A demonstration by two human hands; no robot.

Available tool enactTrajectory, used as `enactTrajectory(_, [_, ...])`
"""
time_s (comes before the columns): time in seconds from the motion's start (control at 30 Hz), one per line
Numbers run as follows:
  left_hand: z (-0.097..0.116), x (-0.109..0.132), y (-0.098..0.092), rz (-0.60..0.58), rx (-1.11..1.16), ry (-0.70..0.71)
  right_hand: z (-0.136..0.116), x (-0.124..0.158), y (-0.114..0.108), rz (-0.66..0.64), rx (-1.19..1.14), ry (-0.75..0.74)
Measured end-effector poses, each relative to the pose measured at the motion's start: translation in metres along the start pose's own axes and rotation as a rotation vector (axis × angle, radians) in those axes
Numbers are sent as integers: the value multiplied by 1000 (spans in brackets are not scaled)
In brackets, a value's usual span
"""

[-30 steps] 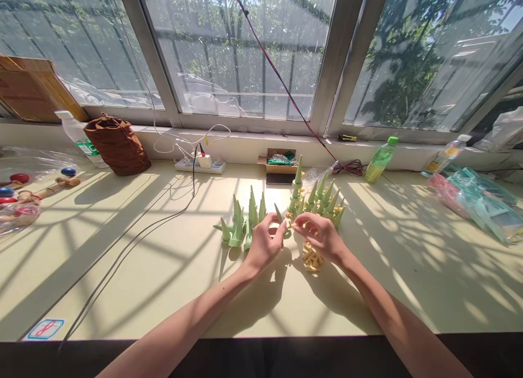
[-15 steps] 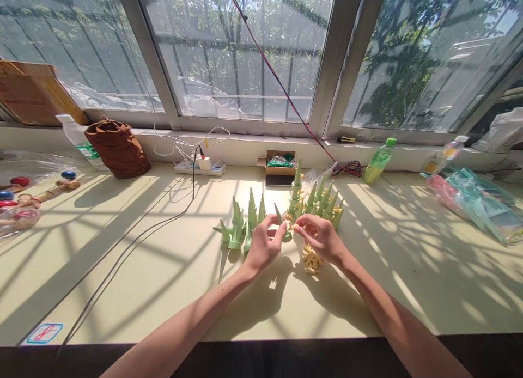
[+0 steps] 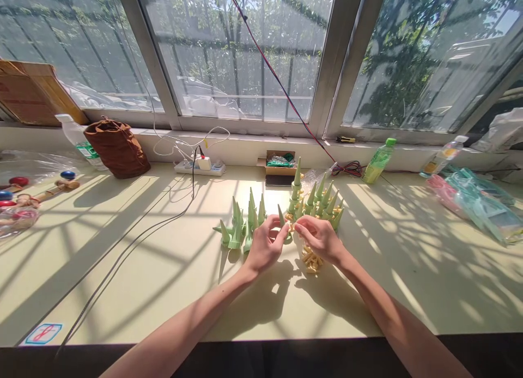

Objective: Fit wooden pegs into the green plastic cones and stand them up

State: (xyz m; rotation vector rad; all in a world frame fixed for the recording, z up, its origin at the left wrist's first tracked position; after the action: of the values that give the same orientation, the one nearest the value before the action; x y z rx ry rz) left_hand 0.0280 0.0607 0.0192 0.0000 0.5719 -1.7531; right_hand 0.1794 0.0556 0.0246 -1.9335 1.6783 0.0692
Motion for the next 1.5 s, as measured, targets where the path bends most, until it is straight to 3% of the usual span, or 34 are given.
enactTrajectory(0.4, [1, 0, 0, 10, 7, 21, -4, 0, 1, -33, -47, -19])
enactTrajectory(0.77, [4, 2, 4, -42, -17, 65, 0, -1, 1, -2, 96, -40])
enactTrajectory(1.07, [-2, -1, -1, 11, 15, -19, -1, 2, 1, -18, -78, 19])
enactTrajectory(1.5, [0, -1, 0, -1, 26, -25, 1, 0, 1, -1, -23, 22])
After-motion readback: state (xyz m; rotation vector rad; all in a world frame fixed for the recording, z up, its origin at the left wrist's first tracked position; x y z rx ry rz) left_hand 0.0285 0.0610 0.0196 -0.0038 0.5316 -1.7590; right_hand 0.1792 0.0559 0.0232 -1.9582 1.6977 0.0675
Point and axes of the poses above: each hand's wrist, its own x-axis away from the middle knuckle, its own y-axis out of the palm, z = x × y, the point moved 6 cm from there along -x, towards the middle knuckle, and after that the axes turned 10 degrees about -x, right-handed, at the moved point
